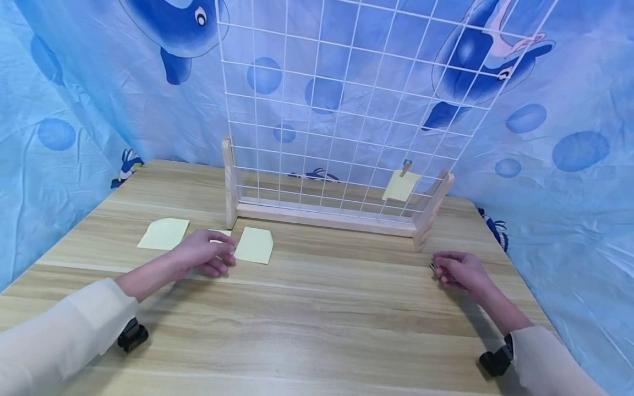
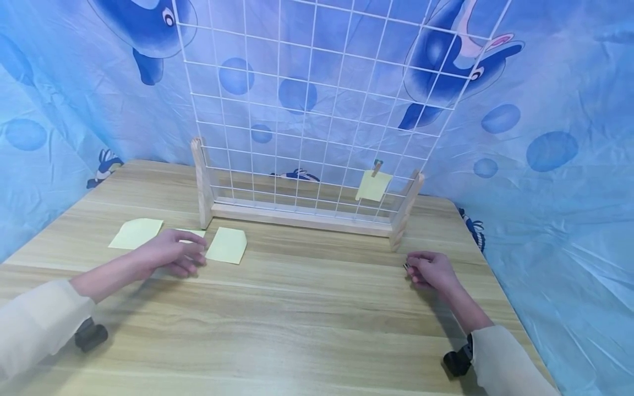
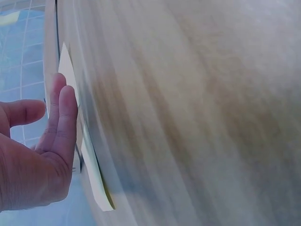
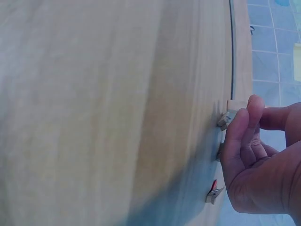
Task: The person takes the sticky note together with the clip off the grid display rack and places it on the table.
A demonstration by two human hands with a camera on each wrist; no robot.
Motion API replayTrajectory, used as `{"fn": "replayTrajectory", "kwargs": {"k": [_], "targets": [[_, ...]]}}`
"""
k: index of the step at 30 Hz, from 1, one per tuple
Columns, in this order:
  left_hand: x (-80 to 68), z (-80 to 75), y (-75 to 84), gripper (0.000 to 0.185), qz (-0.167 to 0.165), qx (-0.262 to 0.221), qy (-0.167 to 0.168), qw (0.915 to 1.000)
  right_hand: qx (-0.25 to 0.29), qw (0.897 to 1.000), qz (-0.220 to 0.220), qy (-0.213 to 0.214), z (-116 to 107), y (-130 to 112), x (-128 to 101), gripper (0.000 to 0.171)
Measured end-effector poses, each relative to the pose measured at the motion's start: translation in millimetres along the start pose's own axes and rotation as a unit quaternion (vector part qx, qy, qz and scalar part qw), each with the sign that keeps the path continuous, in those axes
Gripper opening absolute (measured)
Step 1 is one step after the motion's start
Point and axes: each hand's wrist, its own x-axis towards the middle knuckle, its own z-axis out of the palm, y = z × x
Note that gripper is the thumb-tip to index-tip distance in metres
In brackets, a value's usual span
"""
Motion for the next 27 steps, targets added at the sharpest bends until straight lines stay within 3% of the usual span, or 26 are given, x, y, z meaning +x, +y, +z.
{"fn": "replayTrajectory", "kwargs": {"k": [8,14,27], "targets": [[-0.2,2.1,6.9,0.047,0.007,0.018,-0.001,0.9998,0.004,1.0,-0.019,-0.011,2,-11,-4,0.051],[9.2,8.7,13.5,0.046,0.03,0.029,-0.018,0.999,0.009,0.999,-0.026,-0.022,5,-20,-4,0.053],[41.2,48.1,33.0,0.041,0.056,0.004,-0.036,0.9978,0.042,0.996,-0.063,-0.044,22,-38,-2,0.052]]}}
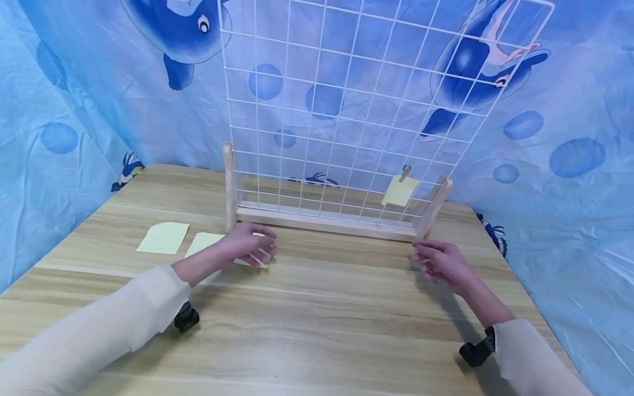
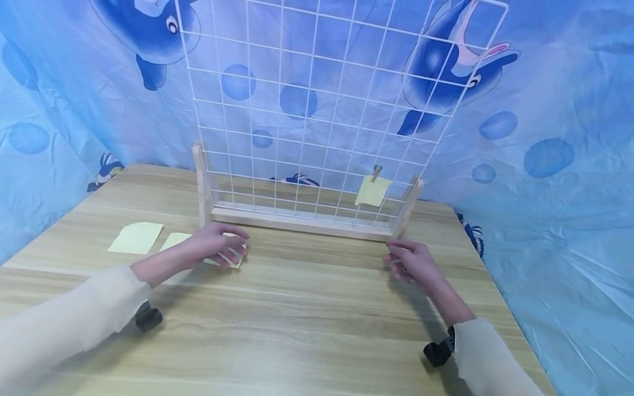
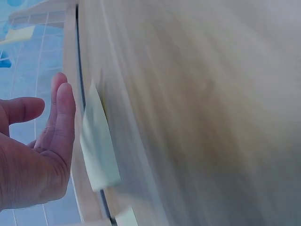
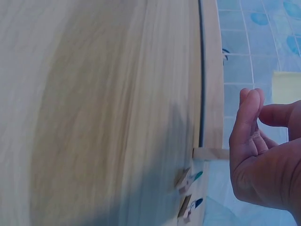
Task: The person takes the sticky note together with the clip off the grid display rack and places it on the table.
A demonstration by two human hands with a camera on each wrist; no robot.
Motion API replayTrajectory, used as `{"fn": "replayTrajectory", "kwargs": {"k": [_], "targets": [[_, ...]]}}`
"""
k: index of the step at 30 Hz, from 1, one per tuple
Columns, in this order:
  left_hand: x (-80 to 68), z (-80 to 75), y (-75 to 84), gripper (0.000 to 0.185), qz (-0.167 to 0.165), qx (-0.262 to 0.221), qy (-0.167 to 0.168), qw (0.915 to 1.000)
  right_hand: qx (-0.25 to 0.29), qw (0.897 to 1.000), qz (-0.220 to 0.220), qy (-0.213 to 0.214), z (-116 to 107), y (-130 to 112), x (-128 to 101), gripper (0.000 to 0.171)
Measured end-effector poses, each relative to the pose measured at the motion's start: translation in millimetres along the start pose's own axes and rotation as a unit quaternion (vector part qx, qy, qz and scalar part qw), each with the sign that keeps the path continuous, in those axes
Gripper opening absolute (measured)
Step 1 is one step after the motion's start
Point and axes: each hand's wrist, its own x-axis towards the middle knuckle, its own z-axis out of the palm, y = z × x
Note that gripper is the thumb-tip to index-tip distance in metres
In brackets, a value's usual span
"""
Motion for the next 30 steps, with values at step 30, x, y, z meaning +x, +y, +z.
{"fn": "replayTrajectory", "kwargs": {"k": [30], "targets": [[98.3,123.7,72.2,0.036,0.064,-0.141,0.015,0.9879,0.12,0.987,-0.109,0.013,17,-63,17,0.045]]}}
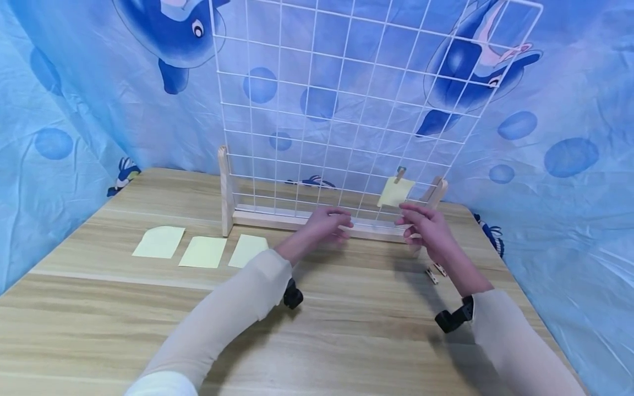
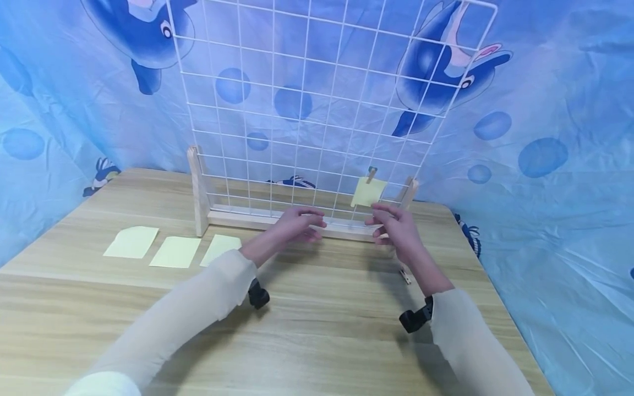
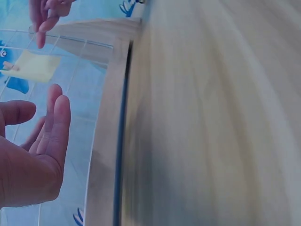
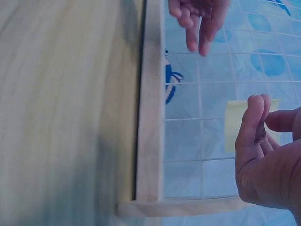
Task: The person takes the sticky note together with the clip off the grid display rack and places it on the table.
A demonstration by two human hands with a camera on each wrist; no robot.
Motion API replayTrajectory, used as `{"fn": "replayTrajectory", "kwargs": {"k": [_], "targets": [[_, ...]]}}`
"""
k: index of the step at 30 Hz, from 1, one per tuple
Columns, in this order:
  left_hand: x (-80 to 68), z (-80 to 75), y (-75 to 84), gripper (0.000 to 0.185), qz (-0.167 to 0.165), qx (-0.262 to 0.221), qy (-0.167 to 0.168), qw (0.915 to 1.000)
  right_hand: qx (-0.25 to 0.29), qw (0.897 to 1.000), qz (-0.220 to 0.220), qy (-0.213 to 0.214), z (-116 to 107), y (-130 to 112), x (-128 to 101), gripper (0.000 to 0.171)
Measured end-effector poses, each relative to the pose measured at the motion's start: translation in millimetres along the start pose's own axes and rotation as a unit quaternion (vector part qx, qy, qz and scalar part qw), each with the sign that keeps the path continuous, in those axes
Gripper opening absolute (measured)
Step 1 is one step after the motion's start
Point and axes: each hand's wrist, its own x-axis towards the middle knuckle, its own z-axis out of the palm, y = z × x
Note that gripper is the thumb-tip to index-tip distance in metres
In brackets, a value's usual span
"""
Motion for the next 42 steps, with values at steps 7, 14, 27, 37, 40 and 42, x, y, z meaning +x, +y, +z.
{"fn": "replayTrajectory", "kwargs": {"k": [7,14,27,37,40,42], "targets": [[12.7,20.6,12.1,0.038,0.031,-0.012,-0.003,0.9994,0.042,0.998,-0.038,0.025,3,-19,8,0.045],[19.2,38.8,19.8,0.042,0.078,-0.012,0.015,0.9967,0.079,0.994,-0.06,0.038,7,-36,17,0.051],[24.2,62.9,29.4,0.04,0.1,-0.011,0.041,0.994,0.089,0.995,-0.048,0.026,17,-47,40,0.055],[32.1,73.5,30.0,0.039,0.099,0.006,0.08,0.9919,0.097,0.994,-0.051,0.026,13,-44,49,0.054],[33.5,74.1,30.6,0.038,0.101,0.018,0.092,0.9904,0.092,0.994,-0.051,0.025,12,-44,51,0.056],[33.9,74.3,31.1,0.037,0.102,0.025,0.095,0.9899,0.084,0.995,-0.052,0.025,11,-43,51,0.056]]}}
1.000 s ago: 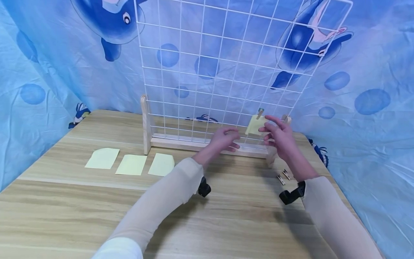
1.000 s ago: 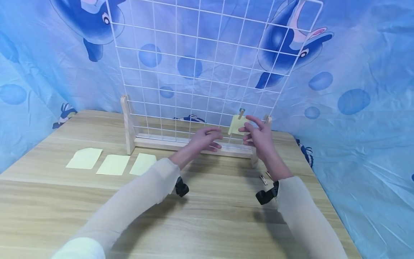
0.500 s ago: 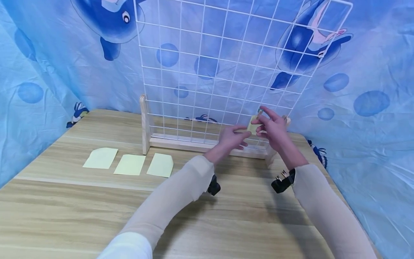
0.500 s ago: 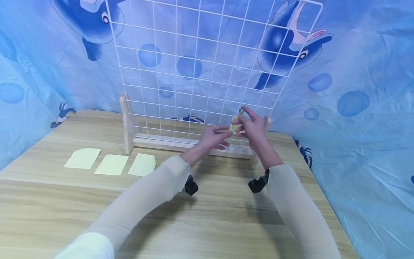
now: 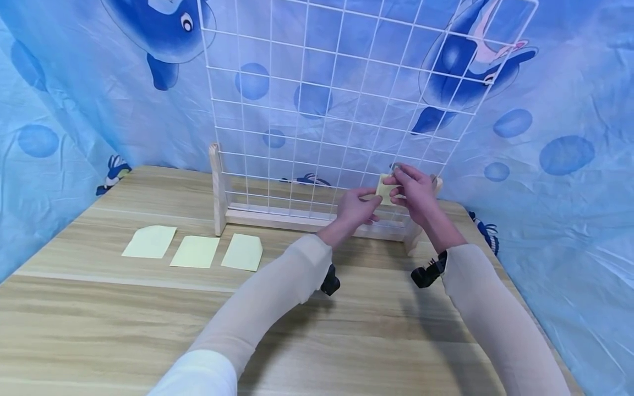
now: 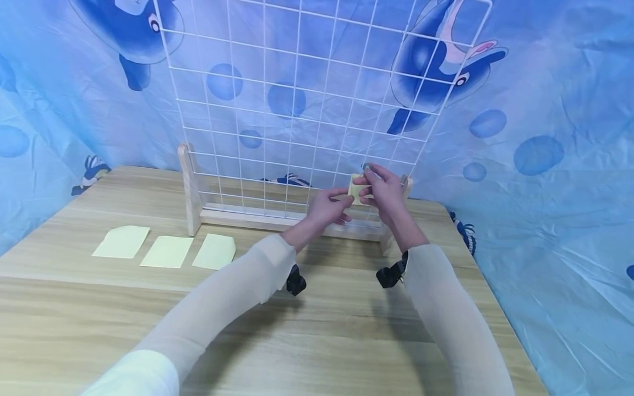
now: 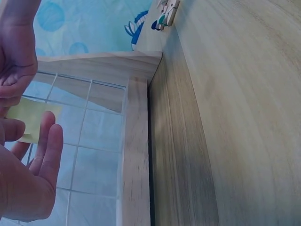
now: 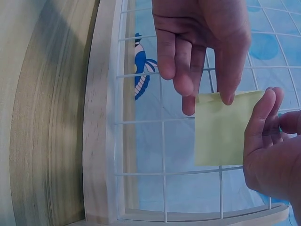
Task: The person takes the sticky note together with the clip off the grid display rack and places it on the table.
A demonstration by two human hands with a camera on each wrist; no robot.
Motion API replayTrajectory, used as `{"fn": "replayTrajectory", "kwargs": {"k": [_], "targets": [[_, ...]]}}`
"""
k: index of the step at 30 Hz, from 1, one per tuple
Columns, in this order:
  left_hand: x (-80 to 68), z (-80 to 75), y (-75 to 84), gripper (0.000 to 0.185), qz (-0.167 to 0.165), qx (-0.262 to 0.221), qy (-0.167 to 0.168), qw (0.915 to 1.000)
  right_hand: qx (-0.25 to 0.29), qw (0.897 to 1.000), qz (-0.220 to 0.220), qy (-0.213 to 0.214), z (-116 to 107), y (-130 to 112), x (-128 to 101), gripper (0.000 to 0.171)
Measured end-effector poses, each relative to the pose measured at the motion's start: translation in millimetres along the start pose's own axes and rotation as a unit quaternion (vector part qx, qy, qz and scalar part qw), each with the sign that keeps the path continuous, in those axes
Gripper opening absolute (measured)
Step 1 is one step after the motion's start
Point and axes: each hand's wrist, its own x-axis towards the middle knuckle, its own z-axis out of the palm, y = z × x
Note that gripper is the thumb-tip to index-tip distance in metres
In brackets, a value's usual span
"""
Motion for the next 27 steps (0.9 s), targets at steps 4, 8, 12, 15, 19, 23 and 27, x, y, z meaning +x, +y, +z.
{"fn": "replayTrajectory", "kwargs": {"k": [4,8,12,15,19,23,27], "targets": [[-0.8,-1.2,2.2,0.036,0.004,0.008,0.0,1.0,0.002,1.0,-0.002,0.0,1.3,-0.3,1.6,0.055],[-1.9,-1.7,3.4,0.036,0.006,0.011,0.0,0.9999,0.016,1.0,-0.001,0.001,2.8,-0.6,1.8,0.054],[-2.7,-1.7,3.6,0.036,0.006,0.012,0.001,0.9999,0.022,1.0,0.001,0.005,2.8,-0.9,1.5,0.055],[-3.0,-1.9,3.5,0.037,0.007,0.016,0.001,0.9998,0.026,1.0,0.001,0.008,2.6,-0.9,1.6,0.055],[-3.3,-2.5,2.8,0.038,0.005,0.021,0.0,0.9998,0.033,0.999,0.003,0.016,3.4,-1.1,1.6,0.053],[-4.8,-3.8,2.1,0.037,0.001,0.031,0.001,0.9995,0.045,0.999,0.004,0.028,4.6,-1.8,1.8,0.051],[-6.9,-5.4,1.1,0.037,0.0,0.043,-0.004,0.9991,0.063,0.997,0.0,0.041,5.6,-3.2,1.9,0.048]]}}
